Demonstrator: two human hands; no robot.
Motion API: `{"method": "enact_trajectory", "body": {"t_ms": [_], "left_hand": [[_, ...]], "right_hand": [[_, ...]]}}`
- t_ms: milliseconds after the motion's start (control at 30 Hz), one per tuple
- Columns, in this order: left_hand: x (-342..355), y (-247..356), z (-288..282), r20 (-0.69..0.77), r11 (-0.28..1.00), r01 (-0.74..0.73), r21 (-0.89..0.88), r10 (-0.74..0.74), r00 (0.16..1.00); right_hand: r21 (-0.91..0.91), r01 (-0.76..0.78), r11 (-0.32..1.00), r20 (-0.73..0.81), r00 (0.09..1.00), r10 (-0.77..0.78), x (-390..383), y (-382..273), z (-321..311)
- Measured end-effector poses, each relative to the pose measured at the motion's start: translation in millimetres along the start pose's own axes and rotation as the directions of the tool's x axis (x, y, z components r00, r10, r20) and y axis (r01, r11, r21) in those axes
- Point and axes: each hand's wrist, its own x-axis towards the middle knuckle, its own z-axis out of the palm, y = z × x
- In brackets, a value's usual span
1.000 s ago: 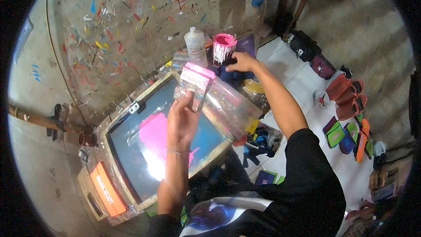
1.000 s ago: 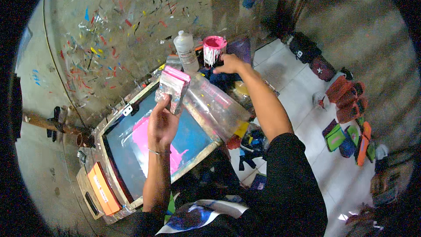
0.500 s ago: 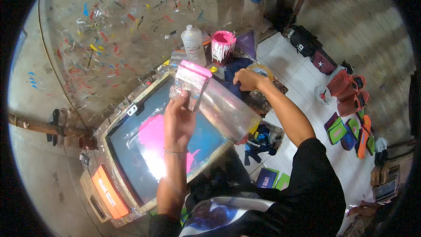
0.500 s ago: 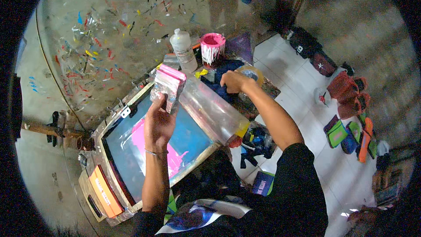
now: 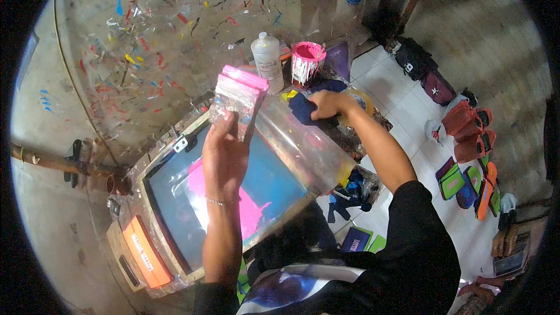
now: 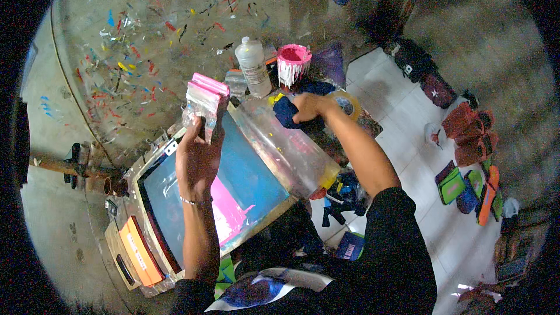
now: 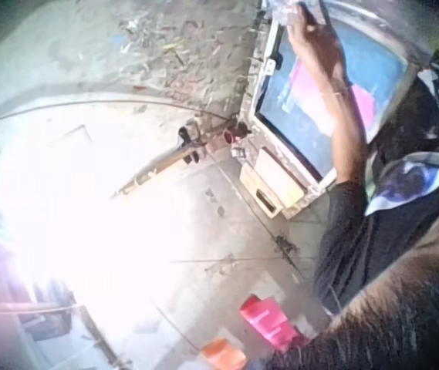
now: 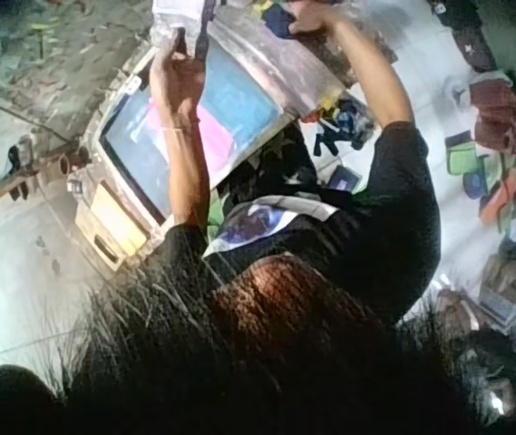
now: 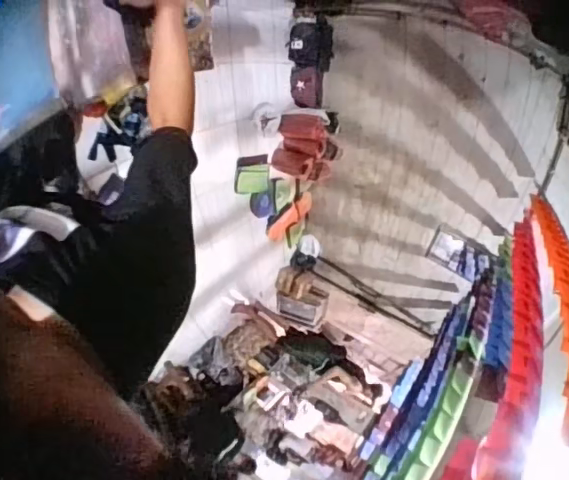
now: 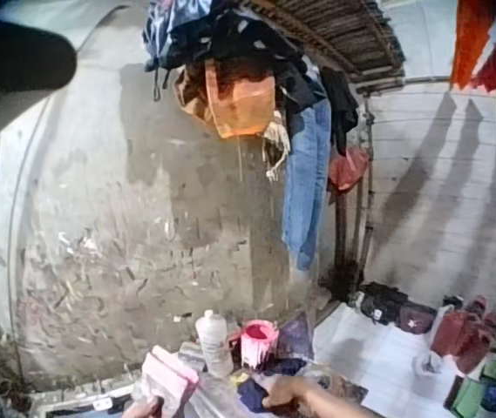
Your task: The person spreads ink across a screen printing mesh with a squeegee, scrapes excess ink back into a container, and cleans the tools with a cloth and liquid from a bottle.
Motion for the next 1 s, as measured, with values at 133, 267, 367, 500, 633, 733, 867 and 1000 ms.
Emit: {"method": "enact_trajectory", "body": {"t_ms": [133,267,367,500,633,733,867,1000], "left_hand": [[-11,5,-11,-0.050,1.000,-0.007,0.006,0.007,0.999],[-5,4,-6,-0.096,0.999,0.041,0.029,-0.038,0.995],[0,-2,-10,-0.149,0.997,0.072,0.037,-0.066,0.987],[5,-7,-5,-0.148,0.994,0.106,0.039,-0.099,0.984],[8,-10,3,-0.166,0.994,0.092,0.066,-0.080,0.983],[8,-11,0,-0.164,0.994,0.094,0.063,-0.083,0.983],[7,-15,-2,-0.090,0.994,0.105,0.023,-0.103,0.991],[-3,-8,0,-0.073,0.997,0.067,0.027,-0.065,0.995]], "right_hand": [[0.266,-0.081,0.961,-0.040,0.995,0.095,9,37,-46],[0.085,-0.456,0.886,-0.229,0.856,0.463,23,90,-19],[0.147,-0.606,0.782,-0.124,0.773,0.622,43,94,6],[0.181,-0.662,0.727,-0.298,0.668,0.682,52,128,31],[0.030,-0.489,0.872,-0.163,0.858,0.487,48,135,21],[0.057,-0.370,0.927,-0.153,0.914,0.375,34,103,-9],[0.570,-0.353,0.742,-0.217,0.806,0.550,-2,87,-33],[0.625,-0.160,0.764,-0.383,0.790,0.478,-32,56,-71]]}}
